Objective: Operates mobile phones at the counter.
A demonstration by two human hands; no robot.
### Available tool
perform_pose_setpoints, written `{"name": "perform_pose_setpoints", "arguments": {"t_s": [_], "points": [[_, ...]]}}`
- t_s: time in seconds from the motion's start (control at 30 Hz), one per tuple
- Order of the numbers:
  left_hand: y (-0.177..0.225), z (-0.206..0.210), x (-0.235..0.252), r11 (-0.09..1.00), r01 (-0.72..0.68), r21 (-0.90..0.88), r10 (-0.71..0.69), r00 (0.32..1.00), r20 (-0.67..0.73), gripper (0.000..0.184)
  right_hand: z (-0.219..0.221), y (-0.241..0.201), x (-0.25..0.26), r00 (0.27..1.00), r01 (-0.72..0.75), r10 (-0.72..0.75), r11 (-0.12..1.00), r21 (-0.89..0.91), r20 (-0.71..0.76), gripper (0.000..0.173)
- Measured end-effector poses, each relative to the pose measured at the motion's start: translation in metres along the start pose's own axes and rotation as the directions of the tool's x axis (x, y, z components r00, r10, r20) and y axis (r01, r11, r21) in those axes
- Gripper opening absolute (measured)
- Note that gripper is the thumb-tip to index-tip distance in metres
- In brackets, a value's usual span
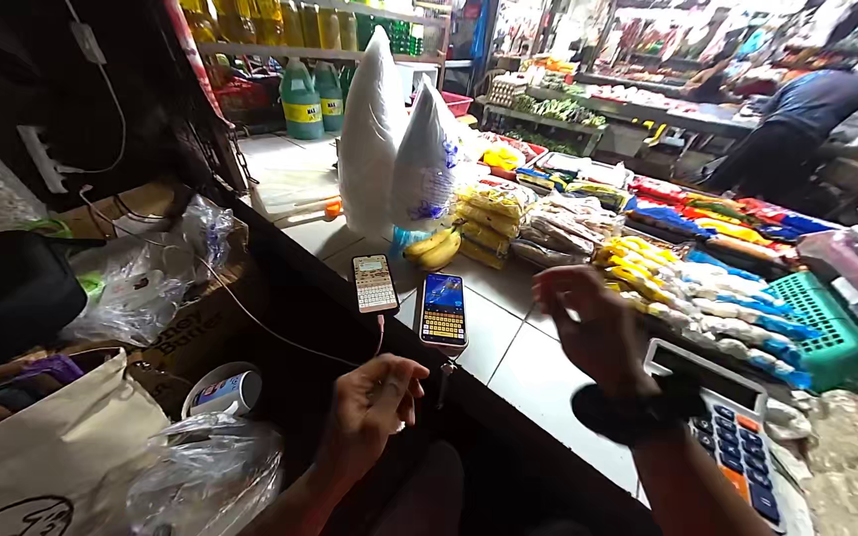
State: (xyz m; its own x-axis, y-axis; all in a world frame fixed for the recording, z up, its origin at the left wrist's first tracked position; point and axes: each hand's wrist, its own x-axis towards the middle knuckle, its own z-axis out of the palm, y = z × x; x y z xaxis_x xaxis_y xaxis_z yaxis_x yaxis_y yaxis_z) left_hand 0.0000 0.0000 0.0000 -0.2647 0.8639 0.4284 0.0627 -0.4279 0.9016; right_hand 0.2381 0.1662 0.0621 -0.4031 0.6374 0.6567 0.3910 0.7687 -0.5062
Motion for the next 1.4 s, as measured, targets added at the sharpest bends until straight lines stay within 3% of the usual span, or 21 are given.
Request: {"name": "perform_pose_setpoints", "arguments": {"t_s": [0.07,0.13,0.17,0.23,0.37,0.43,0.47,0.53,0.6,0.73,0.87,0.9,1.03,1.1,1.27,1.4], "points": [[-0.046,0.006,0.01,0.928,0.368,-0.058,-0.371,0.928,-0.037,0.028,0.025,0.045,0.013,0.959,-0.145,0.158,0.987,-0.07,0.237,0.024],[-0.075,0.007,0.023,0.81,0.57,-0.135,-0.581,0.813,-0.052,0.032,0.046,0.077,0.016,0.918,-0.162,0.187,0.982,-0.099,0.351,0.027],[-0.082,0.008,0.03,0.764,0.618,-0.187,-0.637,0.769,-0.06,0.034,0.057,0.088,0.013,0.929,-0.139,0.165,0.985,-0.101,0.331,0.027],[-0.087,0.011,0.041,0.709,0.65,-0.275,-0.689,0.721,-0.073,0.035,0.076,0.098,0.001,0.969,-0.081,0.112,0.986,-0.148,0.219,0.025],[-0.088,0.019,0.057,0.68,0.64,-0.359,-0.712,0.693,-0.112,0.027,0.082,0.103,-0.013,0.992,-0.033,0.053,0.983,-0.179,0.11,0.022],[-0.088,0.017,0.058,0.687,0.647,-0.332,-0.708,0.698,-0.107,0.023,0.082,0.099,-0.019,0.981,-0.123,0.13,0.991,-0.059,0.143,0.023],[-0.088,0.015,0.06,0.694,0.651,-0.307,-0.702,0.707,-0.085,0.022,0.08,0.093,-0.019,0.951,-0.24,0.231,0.97,0.02,0.204,0.026],[-0.085,0.015,0.063,0.696,0.663,-0.276,-0.696,0.718,-0.029,0.022,0.075,0.084,-0.015,0.827,-0.512,0.419,0.837,0.193,0.375,0.032],[-0.079,0.018,0.067,0.684,0.679,-0.268,-0.694,0.718,0.051,0.027,0.075,0.082,-0.011,0.723,-0.673,0.475,0.651,0.353,0.502,0.036],[-0.071,0.036,0.085,0.659,0.711,-0.247,-0.694,0.701,0.166,0.037,0.081,0.084,-0.014,0.644,-0.764,0.513,0.394,0.511,0.567,0.043],[-0.075,0.067,0.11,0.664,0.713,-0.226,-0.675,0.702,0.228,0.035,0.076,0.077,-0.007,0.494,-0.812,0.677,0.134,0.568,0.546,0.057],[-0.078,0.075,0.117,0.677,0.703,-0.217,-0.654,0.71,0.261,0.035,0.074,0.077,-0.006,0.484,-0.784,0.694,0.072,0.617,0.533,0.062],[-0.096,0.109,0.15,0.818,0.563,-0.119,-0.499,0.797,0.34,0.037,0.064,0.08,-0.003,0.583,-0.627,0.681,0.029,0.779,0.444,0.075],[-0.106,0.125,0.166,0.85,0.515,-0.109,-0.446,0.814,0.373,0.036,0.054,0.093,-0.001,0.582,-0.628,0.683,0.033,0.778,0.441,0.079],[-0.132,0.147,0.182,0.934,0.332,-0.135,-0.262,0.89,0.372,0.037,0.036,0.128,-0.003,0.742,-0.481,0.581,0.116,0.869,0.334,0.047],[-0.144,0.144,0.178,0.937,0.264,-0.229,-0.176,0.923,0.343,0.038,0.039,0.138,-0.007,0.815,-0.441,0.48,0.151,0.885,0.325,0.074]]}}
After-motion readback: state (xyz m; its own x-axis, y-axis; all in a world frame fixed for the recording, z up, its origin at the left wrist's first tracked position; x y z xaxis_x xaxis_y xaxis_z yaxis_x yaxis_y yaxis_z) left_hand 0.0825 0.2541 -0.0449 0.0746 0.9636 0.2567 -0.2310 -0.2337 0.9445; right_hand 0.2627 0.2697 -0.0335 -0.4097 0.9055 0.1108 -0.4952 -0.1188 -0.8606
